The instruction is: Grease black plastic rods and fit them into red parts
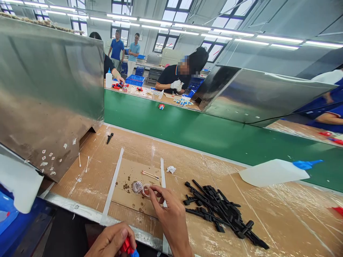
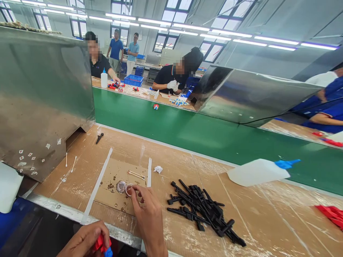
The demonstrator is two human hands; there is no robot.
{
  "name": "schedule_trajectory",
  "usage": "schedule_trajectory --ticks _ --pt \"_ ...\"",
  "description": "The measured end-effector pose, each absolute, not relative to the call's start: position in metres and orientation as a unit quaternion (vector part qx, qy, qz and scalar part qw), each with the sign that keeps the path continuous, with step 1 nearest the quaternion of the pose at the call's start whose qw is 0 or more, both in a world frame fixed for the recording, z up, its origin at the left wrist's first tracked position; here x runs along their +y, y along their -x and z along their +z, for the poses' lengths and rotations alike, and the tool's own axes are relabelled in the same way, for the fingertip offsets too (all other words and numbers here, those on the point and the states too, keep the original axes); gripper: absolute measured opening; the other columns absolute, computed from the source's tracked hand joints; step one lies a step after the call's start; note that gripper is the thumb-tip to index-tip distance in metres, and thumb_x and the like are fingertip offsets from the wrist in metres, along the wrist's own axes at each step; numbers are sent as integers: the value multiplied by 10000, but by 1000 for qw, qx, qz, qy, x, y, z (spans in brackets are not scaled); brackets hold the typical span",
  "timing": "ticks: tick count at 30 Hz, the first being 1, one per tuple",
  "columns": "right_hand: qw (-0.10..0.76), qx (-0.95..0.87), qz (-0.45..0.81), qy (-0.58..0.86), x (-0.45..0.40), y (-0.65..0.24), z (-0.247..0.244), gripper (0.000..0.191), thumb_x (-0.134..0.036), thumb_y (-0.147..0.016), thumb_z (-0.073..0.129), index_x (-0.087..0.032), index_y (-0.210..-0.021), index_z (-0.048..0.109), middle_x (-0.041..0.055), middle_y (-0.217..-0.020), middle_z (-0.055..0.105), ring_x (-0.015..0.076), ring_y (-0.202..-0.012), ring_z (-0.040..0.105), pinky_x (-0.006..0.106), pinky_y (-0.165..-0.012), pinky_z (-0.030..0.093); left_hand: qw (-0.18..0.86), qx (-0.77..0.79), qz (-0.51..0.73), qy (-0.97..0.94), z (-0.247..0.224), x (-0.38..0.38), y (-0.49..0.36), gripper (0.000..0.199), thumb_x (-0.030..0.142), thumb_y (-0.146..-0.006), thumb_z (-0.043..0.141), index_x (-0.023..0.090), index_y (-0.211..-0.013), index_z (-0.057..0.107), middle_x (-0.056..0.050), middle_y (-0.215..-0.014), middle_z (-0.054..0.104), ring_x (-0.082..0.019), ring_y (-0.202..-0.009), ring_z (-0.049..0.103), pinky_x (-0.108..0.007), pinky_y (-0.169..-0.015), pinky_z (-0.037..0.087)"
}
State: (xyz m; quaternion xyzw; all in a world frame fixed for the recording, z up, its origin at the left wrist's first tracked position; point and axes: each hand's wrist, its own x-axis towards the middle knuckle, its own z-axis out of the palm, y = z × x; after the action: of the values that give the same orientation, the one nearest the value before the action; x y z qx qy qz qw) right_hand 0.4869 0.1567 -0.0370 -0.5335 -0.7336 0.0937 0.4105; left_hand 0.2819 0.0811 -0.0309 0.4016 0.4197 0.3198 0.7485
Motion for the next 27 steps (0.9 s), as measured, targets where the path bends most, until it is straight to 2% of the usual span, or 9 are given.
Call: schedule_trajectory --ticks 2,6,9,12,15,18,22,27 --pt "413 -735 93 530 157 -487 -37 98 -263 -965 574 -223 -990 660 19 -879 688 142 -707 595 251 -661 482 736 421 304 -435 -33 83 -284 502 635 -895 468 170 -856 652 -28 -778 548 -138 -672 432 -273 -651 318" --pt "418 -733 90 530 156 -487 -35 114 -285 -963 576 -219 -987 666 13 -851 682 134 -658 569 251 -644 477 784 296 326 -438 -51 86 -288 394 587 -846 611 201 -911 562 24 -727 492 -97 -601 330 -254 -596 231" --pt "422 -726 90 535 156 -487 -34 104 -293 -958 587 -230 -982 666 -3 -843 675 126 -644 551 241 -637 467 835 251 341 -351 -64 85 -294 450 554 -777 716 227 -1004 506 32 -733 536 -75 -561 366 -238 -565 226" --pt "427 -722 89 537 155 -487 -33 89 -276 -954 596 -228 -981 666 -8 -844 673 122 -648 548 238 -640 459 856 285 367 -226 -67 85 -299 551 453 -723 793 190 -1129 530 35 -715 559 -67 -549 443 -216 -544 270" --pt "446 -714 77 534 154 -487 -33 79 -263 -946 615 -220 -989 666 -10 -839 670 116 -640 543 238 -651 458 857 301 395 -134 -62 88 -304 379 380 -760 737 162 -1031 589 18 -703 608 -77 -479 518 -230 -503 310" --pt "463 -705 71 532 154 -488 -33 77 -257 -938 636 -218 -997 665 -14 -848 672 106 -645 551 229 -664 464 860 271 423 -94 -58 93 -311 232 346 -782 681 171 -909 595 2 -726 652 -63 -392 491 -231 -440 253" --pt "477 -691 78 536 151 -490 -36 80 -248 -931 649 -225 -1005 669 -21 -855 674 101 -672 572 219 -689 469 840 289 458 -41 -61 96 -318 308 403 -745 762 174 -847 582 -3 -667 654 -64 -401 471 -222 -430 211" --pt "483 -668 96 558 148 -493 -42 81 -270 -928 654 -235 -999 673 -31 -841 664 102 -698 593 217 -706 465 820 325 471 -25 -65 96 -320 427 442 -662 851 175 -848 574 -20 -685 679 -63 -407 469 -225 -461 223"
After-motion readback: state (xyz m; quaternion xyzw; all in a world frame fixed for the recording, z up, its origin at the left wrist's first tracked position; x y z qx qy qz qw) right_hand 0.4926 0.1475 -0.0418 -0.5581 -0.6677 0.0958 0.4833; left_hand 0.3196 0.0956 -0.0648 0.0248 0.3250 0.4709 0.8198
